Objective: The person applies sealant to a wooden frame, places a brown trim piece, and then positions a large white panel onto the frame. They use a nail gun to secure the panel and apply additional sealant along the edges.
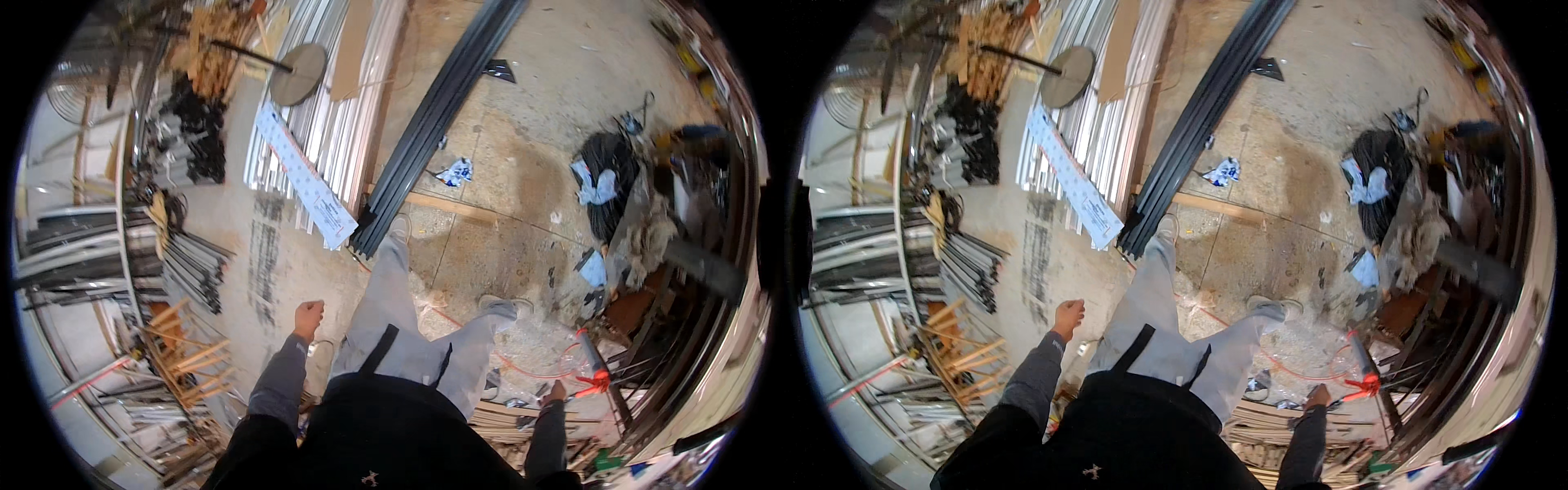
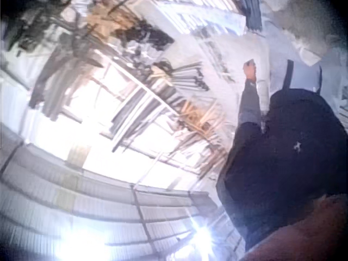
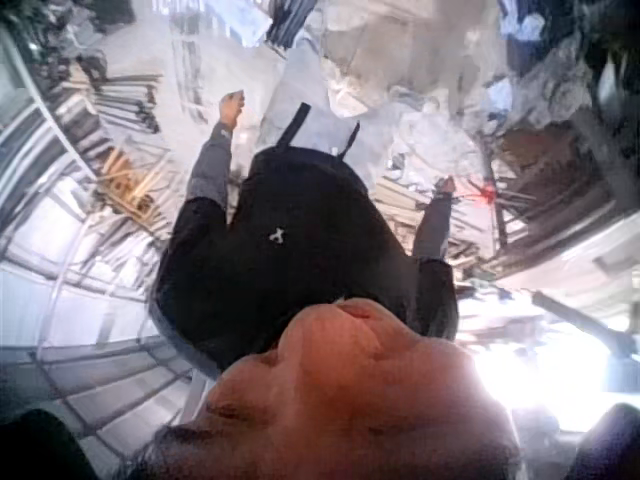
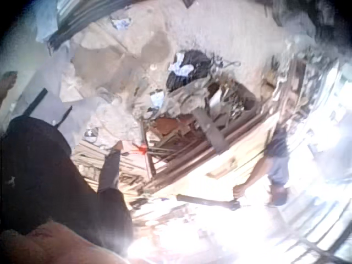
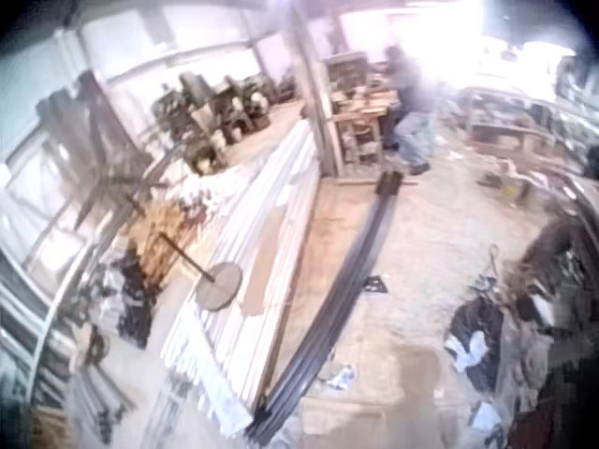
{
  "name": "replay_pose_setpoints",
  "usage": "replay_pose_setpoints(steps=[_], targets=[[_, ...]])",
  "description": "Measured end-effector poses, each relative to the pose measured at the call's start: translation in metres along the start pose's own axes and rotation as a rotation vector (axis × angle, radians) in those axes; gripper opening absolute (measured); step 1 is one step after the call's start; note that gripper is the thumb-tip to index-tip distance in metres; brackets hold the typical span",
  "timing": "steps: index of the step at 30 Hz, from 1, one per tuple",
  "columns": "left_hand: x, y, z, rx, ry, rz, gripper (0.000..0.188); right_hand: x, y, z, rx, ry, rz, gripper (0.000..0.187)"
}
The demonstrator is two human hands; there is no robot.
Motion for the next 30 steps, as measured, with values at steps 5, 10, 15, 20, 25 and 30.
replay_pose_setpoints(steps=[5,10,15,20,25,30], targets=[[0.199,-0.091,0.012,-0.181,-0.095,-0.140,0.032,-0.106,-0.073,0.073,-0.784,0.138,-0.551,0.031],[0.371,-0.104,0.111,-1.170,-0.220,-0.364,0.049,-0.247,-0.124,0.414,-1.047,-0.138,-0.715,0.039],[0.420,-0.080,0.171,-1.790,-0.071,-0.489,0.056,-0.272,-0.125,0.796,-1.511,-0.567,-0.829,0.044],[0.385,-0.076,0.130,-1.381,-0.303,-0.390,0.047,-0.237,-0.043,1.064,-1.276,-0.766,-1.058,0.053],[0.350,-0.125,0.065,-1.220,-0.208,-0.352,0.044,-0.218,-0.019,1.101,-1.290,-0.561,-0.876,0.045],[0.359,-0.128,0.023,-1.107,-0.119,-0.245,0.050,-0.348,-0.035,1.031,-1.515,-0.735,-0.851,0.046]])
Point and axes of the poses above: each hand's wrist, its own x-axis towards the middle knuckle, its own z-axis out of the palm, y = z × x, the point moved 10 cm from there along x, towards the middle knuckle, and after that the axes turned 11 degrees about -y, right-handed, at the moved point
